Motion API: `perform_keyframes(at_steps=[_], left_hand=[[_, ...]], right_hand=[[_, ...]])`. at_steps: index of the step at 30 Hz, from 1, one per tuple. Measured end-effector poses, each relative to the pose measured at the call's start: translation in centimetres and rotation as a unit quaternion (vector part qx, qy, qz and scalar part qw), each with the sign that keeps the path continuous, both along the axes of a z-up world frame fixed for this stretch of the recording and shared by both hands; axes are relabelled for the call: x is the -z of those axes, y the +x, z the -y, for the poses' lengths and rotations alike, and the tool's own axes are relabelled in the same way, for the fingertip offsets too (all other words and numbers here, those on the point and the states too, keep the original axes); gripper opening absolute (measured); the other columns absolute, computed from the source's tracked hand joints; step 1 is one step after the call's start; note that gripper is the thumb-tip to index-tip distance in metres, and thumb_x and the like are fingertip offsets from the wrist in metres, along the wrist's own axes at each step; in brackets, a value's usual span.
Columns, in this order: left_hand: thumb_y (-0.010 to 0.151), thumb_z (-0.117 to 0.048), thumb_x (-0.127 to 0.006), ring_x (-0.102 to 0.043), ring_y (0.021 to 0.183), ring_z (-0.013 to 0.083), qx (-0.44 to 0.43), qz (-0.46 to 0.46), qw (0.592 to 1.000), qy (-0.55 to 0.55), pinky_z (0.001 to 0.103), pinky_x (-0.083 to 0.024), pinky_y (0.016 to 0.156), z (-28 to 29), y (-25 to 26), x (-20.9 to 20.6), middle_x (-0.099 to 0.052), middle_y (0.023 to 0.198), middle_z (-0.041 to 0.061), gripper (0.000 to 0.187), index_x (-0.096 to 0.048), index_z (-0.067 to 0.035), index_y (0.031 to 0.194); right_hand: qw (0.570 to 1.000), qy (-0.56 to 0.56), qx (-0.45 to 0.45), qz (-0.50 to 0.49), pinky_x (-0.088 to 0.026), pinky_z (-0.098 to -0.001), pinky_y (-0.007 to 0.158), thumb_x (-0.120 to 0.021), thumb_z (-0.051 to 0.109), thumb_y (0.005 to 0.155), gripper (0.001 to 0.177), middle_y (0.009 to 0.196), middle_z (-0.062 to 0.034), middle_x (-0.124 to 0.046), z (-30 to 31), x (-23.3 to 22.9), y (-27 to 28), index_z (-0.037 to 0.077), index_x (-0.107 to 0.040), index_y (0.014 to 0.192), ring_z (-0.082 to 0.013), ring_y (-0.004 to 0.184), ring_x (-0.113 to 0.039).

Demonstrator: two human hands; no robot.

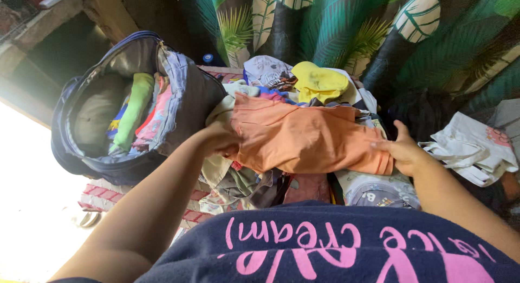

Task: The person folds several pieces of clothing, including a pink patterned top, a green shirt, and an orange shirt, then places them into an open backpack. The person continues to fold and pack additional garments from a pile on the bed.

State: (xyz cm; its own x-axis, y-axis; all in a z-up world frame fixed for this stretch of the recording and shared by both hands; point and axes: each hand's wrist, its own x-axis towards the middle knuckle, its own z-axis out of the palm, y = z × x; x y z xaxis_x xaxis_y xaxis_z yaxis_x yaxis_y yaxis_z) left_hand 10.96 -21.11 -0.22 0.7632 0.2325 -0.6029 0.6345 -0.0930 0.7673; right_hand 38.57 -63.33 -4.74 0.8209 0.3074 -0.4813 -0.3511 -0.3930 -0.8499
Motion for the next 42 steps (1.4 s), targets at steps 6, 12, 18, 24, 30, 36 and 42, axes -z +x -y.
perform_keyframes(at_steps=[6, 12, 18, 24, 30, 36, 42], left_hand=[[0.083, -0.006, -0.070, -0.047, 0.055, 0.0138, 0.105, -0.007, 0.977, 0.186, 0.033, -0.036, 0.046, -0.5, -0.4, 3.2, -0.057, 0.069, 0.004, 0.004, -0.067, -0.004, 0.082], [0.095, -0.019, -0.060, -0.071, 0.080, 0.0233, -0.227, 0.178, 0.957, 0.028, 0.038, -0.059, 0.073, -3.0, 0.5, 1.8, -0.069, 0.091, 0.009, 0.018, -0.058, -0.009, 0.109], [0.092, -0.014, -0.070, -0.065, 0.075, 0.0239, -0.279, 0.351, 0.811, 0.376, 0.038, -0.055, 0.067, -7.0, 6.9, -5.1, -0.066, 0.087, 0.012, 0.022, -0.053, -0.004, 0.102], [0.089, -0.014, -0.078, -0.046, 0.054, 0.0173, -0.269, 0.292, 0.852, 0.340, 0.037, -0.032, 0.049, -11.4, 10.4, -19.8, -0.052, 0.067, 0.003, 0.022, -0.058, -0.008, 0.081], [0.078, -0.017, -0.089, -0.066, 0.070, 0.0095, -0.013, 0.414, 0.802, 0.430, 0.026, -0.053, 0.057, -9.4, 2.8, -23.1, -0.071, 0.085, -0.001, 0.028, -0.070, -0.009, 0.095], [0.095, -0.028, -0.068, -0.072, 0.079, 0.0270, 0.343, 0.086, 0.608, 0.711, 0.041, -0.058, 0.069, -3.7, -3.1, -13.1, -0.076, 0.091, 0.008, 0.017, -0.079, -0.015, 0.093], [0.066, -0.019, -0.087, -0.072, 0.069, 0.0198, 0.281, 0.033, 0.874, 0.395, 0.039, -0.055, 0.067, 1.3, -7.4, -5.2, -0.076, 0.076, 0.008, 0.027, -0.081, -0.015, 0.092]], right_hand=[[0.999, -0.034, -0.009, -0.010, -0.058, -0.0561, 0.085, -0.059, -0.004, 0.088, 0.084, 0.140, -0.0180, -0.055, 2.7, -0.7, 1.7, 0.032, -0.034, 0.159, -0.0330, 0.111, -0.066], [0.995, 0.006, 0.008, 0.100, -0.051, -0.0457, 0.073, -0.059, -0.004, 0.096, 0.064, 0.119, -0.0116, -0.062, 2.8, 0.5, 2.6, 0.028, -0.043, 0.149, -0.0221, 0.094, -0.061], [0.974, 0.203, 0.019, 0.099, -0.057, -0.0351, 0.064, -0.049, -0.006, 0.095, 0.022, 0.093, -0.0066, -0.066, -0.2, -3.2, 10.7, 0.012, -0.059, 0.098, -0.0198, 0.081, -0.064], [0.859, 0.379, -0.087, 0.333, -0.060, -0.0334, 0.090, -0.060, -0.013, 0.087, 0.026, 0.086, -0.0021, -0.063, -2.4, -16.2, 16.8, 0.011, -0.052, 0.078, -0.0179, 0.093, -0.070], [0.853, 0.263, -0.161, 0.422, -0.053, -0.0283, 0.090, -0.062, -0.010, 0.089, 0.029, 0.105, -0.0023, -0.068, 1.7, -20.7, 10.5, 0.008, -0.069, 0.110, -0.0116, 0.096, -0.065], [0.847, 0.010, -0.193, 0.496, -0.054, -0.0326, 0.088, -0.067, 0.000, 0.093, 0.003, 0.107, -0.0096, -0.072, 7.6, -8.0, 0.2, 0.002, -0.067, 0.095, -0.0164, 0.095, -0.067], [0.879, -0.173, -0.273, 0.352, -0.051, -0.0319, 0.068, -0.073, 0.006, 0.081, 0.035, 0.084, -0.0068, -0.062, 11.7, 2.9, -5.3, 0.008, -0.077, 0.116, -0.0177, 0.072, -0.061]])
